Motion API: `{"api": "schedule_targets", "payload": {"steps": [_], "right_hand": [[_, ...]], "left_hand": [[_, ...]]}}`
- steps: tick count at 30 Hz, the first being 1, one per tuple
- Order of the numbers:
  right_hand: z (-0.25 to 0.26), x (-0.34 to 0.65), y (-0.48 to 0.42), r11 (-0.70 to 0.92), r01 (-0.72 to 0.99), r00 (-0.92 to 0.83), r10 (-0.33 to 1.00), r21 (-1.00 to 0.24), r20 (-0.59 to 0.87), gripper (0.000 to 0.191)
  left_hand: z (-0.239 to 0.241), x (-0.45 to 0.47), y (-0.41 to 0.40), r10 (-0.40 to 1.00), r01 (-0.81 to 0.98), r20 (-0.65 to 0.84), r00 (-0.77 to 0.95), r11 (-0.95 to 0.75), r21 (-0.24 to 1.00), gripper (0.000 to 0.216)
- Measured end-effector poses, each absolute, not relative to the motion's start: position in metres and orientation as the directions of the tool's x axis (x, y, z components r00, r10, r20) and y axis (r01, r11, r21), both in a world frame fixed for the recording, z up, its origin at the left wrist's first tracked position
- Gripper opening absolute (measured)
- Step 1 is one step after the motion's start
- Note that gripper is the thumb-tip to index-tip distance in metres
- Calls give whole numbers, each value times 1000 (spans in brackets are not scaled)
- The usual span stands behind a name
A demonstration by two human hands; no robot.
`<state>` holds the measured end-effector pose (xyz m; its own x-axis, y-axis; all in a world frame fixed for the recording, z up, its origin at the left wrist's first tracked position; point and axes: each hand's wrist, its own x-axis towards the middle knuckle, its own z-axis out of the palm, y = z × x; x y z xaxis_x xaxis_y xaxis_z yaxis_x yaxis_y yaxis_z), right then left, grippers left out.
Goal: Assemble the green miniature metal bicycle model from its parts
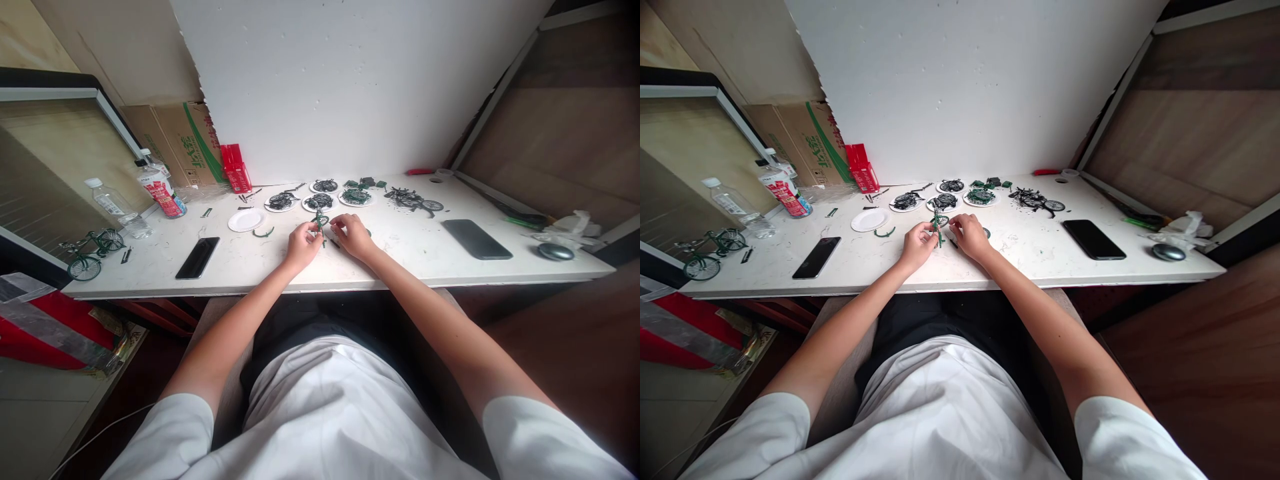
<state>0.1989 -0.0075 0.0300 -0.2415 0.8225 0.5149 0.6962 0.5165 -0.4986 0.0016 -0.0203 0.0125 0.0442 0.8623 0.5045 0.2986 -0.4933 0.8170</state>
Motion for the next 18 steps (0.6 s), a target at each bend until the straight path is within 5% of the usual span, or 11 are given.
{"api": "schedule_targets", "payload": {"steps": [18], "right_hand": [[36,197,-10,629,579,-292,754,-519,589,28]], "left_hand": [[11,2,-20,853,303,517,63,-510,805,16]]}}
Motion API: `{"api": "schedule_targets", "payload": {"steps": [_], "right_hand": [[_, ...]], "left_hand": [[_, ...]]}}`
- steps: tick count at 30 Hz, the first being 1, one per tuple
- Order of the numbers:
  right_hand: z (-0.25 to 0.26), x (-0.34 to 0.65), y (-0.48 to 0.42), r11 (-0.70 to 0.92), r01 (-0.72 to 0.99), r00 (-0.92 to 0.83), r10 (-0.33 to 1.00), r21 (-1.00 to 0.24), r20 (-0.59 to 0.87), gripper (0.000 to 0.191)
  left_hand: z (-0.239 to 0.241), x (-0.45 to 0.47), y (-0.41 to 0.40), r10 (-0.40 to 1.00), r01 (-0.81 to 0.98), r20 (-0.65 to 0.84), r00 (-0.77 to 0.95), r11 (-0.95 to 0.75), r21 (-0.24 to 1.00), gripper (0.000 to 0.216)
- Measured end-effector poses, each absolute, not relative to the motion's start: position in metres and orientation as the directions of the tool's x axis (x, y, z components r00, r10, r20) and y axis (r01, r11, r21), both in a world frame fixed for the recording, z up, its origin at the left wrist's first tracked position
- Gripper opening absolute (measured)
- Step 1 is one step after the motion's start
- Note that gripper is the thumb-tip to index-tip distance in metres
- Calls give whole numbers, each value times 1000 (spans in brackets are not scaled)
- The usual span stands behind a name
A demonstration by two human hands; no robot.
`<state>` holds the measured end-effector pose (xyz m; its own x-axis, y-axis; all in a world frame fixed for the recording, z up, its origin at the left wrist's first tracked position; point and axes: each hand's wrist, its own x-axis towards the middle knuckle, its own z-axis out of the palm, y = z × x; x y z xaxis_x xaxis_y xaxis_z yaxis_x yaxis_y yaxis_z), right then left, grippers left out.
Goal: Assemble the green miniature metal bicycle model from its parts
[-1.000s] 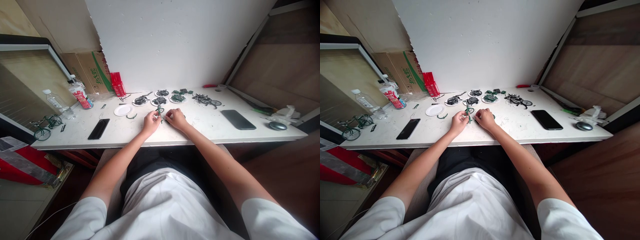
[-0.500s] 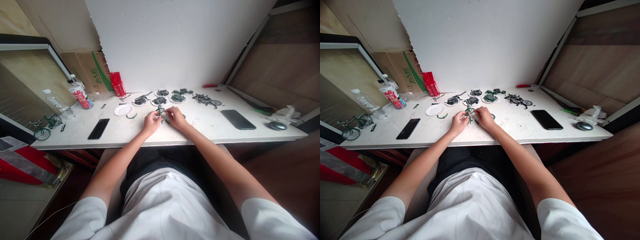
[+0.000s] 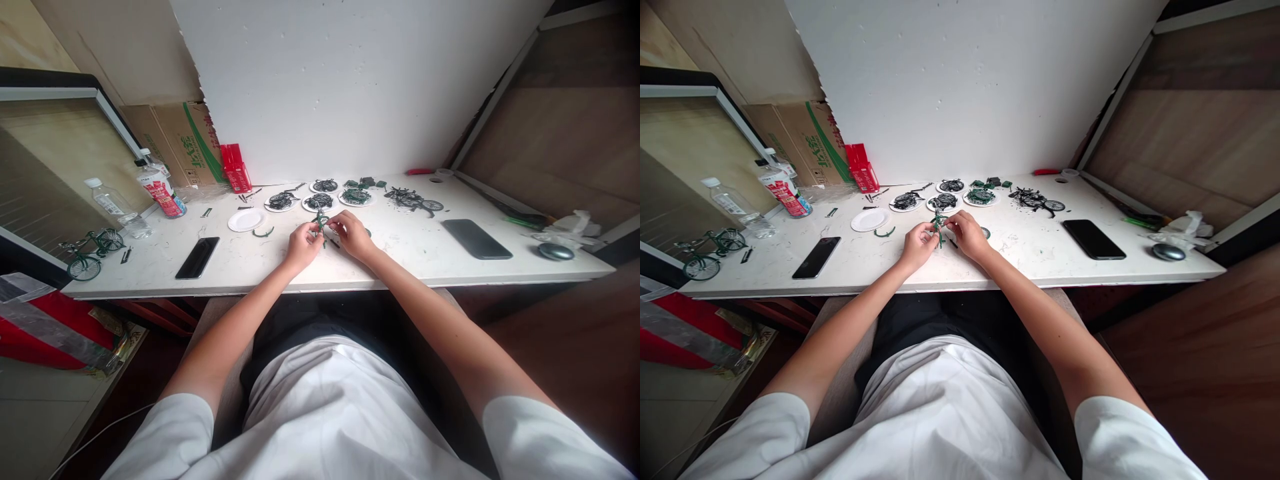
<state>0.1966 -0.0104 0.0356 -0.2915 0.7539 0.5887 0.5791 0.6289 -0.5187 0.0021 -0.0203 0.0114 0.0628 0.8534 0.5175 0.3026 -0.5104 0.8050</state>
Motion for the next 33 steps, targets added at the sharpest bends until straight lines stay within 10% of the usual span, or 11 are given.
{"api": "schedule_targets", "payload": {"steps": [33], "right_hand": [[32,198,-11,634,612,-350,753,-473,557,28]], "left_hand": [[15,5,-25,850,300,500,166,-527,795,17]]}}
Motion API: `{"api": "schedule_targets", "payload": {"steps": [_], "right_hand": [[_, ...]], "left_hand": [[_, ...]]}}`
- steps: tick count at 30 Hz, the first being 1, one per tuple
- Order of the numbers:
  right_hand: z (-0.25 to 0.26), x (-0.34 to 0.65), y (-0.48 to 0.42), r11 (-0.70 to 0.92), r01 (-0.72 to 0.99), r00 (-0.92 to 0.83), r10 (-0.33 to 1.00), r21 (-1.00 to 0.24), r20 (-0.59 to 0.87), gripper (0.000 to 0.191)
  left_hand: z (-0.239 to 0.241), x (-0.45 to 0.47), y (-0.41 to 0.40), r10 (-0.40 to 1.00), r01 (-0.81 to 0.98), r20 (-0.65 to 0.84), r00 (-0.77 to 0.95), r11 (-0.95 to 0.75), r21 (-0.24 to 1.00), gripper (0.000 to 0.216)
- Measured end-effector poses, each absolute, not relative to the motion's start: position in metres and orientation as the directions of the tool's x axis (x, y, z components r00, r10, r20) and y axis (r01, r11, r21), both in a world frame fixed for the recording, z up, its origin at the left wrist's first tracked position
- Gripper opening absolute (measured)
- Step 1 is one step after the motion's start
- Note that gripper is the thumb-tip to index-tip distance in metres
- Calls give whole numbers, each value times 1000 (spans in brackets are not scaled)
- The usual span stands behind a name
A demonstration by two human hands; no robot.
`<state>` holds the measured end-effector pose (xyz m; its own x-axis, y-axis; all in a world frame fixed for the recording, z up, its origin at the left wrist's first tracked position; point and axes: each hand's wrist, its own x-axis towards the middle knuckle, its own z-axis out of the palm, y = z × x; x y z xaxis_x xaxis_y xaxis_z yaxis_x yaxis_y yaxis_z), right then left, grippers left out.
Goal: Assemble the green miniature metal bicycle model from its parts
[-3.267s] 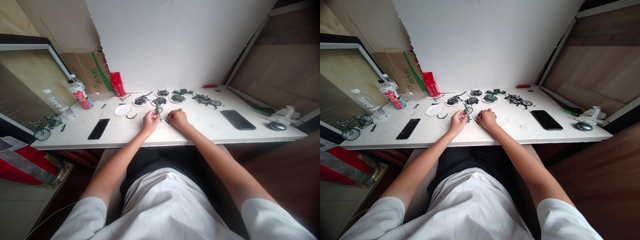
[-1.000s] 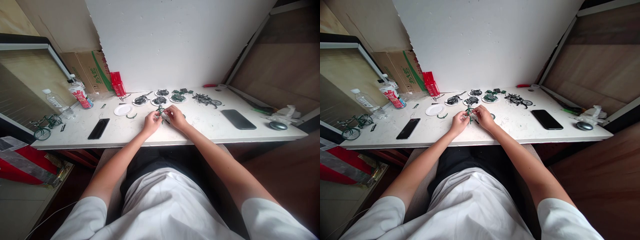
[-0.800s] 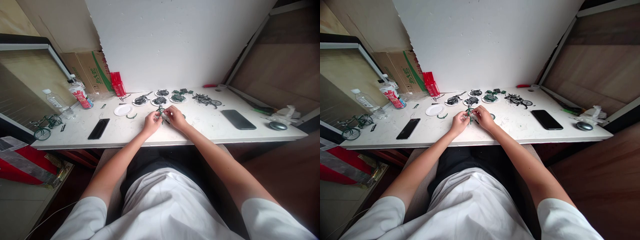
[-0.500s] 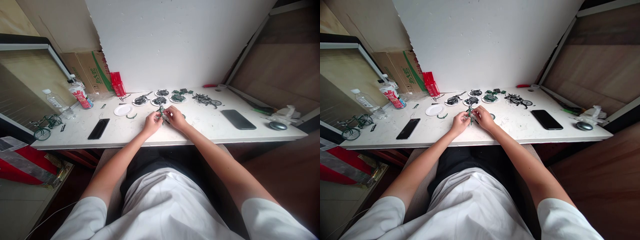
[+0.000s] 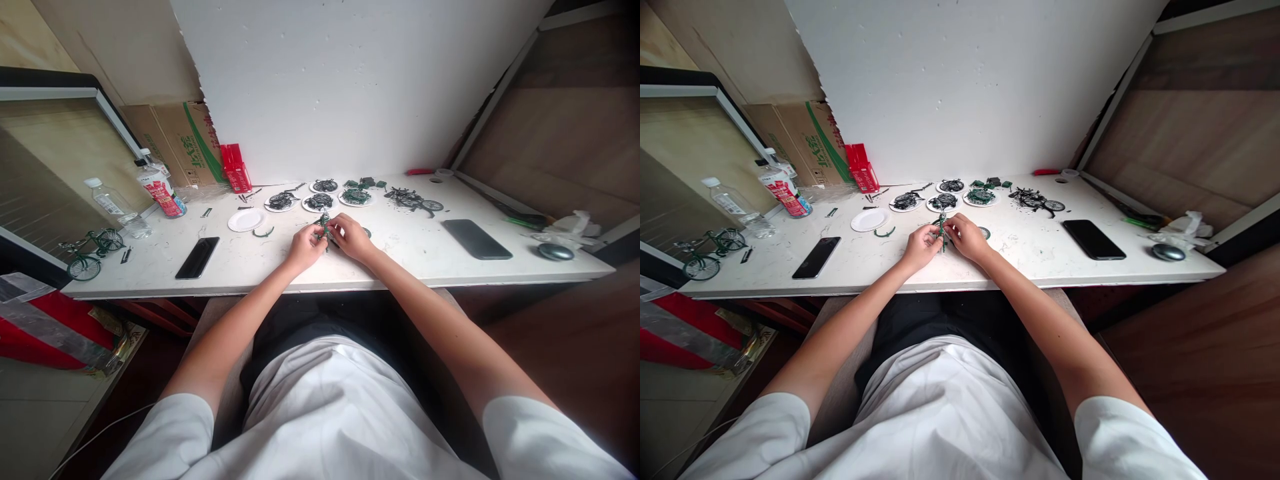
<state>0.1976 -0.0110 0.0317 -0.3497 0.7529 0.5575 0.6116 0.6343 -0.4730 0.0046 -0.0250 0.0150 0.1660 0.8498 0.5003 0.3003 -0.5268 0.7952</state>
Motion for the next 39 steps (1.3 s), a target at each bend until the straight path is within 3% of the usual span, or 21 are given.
{"api": "schedule_targets", "payload": {"steps": [15,39], "right_hand": [[28,198,-7,691,558,-359,700,-460,617,14],[27,199,-7,679,560,-382,721,-475,578,16]], "left_hand": [[14,4,-25,848,312,488,208,-530,788,17],[15,5,-27,822,366,514,247,-570,736,14]]}}
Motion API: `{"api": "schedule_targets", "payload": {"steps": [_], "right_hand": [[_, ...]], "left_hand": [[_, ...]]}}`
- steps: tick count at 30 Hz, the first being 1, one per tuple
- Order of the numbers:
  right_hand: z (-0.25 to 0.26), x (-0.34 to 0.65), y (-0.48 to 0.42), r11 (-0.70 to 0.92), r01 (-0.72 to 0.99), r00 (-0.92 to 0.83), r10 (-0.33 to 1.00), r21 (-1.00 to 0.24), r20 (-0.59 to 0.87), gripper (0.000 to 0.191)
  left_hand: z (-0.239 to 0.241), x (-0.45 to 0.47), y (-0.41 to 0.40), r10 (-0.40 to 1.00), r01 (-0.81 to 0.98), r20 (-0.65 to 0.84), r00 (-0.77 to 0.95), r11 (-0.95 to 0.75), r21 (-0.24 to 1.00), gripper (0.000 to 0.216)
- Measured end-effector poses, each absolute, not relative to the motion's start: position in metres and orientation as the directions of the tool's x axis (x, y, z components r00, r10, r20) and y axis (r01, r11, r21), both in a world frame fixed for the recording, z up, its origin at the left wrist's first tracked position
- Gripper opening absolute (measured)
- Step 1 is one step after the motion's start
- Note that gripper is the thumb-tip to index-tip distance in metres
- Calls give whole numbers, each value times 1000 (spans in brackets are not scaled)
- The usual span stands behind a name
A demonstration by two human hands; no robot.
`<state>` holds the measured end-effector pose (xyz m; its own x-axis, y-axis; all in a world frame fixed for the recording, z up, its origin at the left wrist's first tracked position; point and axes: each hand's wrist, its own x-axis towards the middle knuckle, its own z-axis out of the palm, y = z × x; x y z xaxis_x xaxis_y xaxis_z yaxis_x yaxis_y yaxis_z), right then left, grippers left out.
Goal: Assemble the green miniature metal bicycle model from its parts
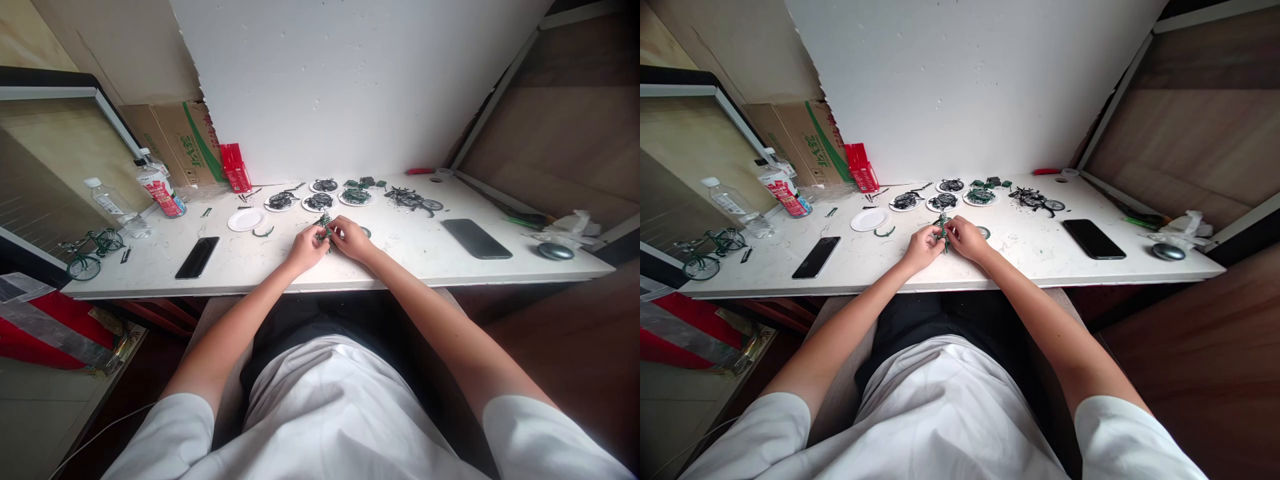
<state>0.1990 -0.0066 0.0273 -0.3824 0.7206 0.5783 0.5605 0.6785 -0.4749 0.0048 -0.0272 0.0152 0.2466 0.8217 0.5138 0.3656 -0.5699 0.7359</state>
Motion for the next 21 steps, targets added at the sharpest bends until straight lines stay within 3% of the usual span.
{"api": "schedule_targets", "payload": {"steps": [21], "right_hand": [[26,197,-6,686,542,-329,705,-485,629,20]], "left_hand": [[15,5,-26,820,379,528,223,-571,728,15]]}}
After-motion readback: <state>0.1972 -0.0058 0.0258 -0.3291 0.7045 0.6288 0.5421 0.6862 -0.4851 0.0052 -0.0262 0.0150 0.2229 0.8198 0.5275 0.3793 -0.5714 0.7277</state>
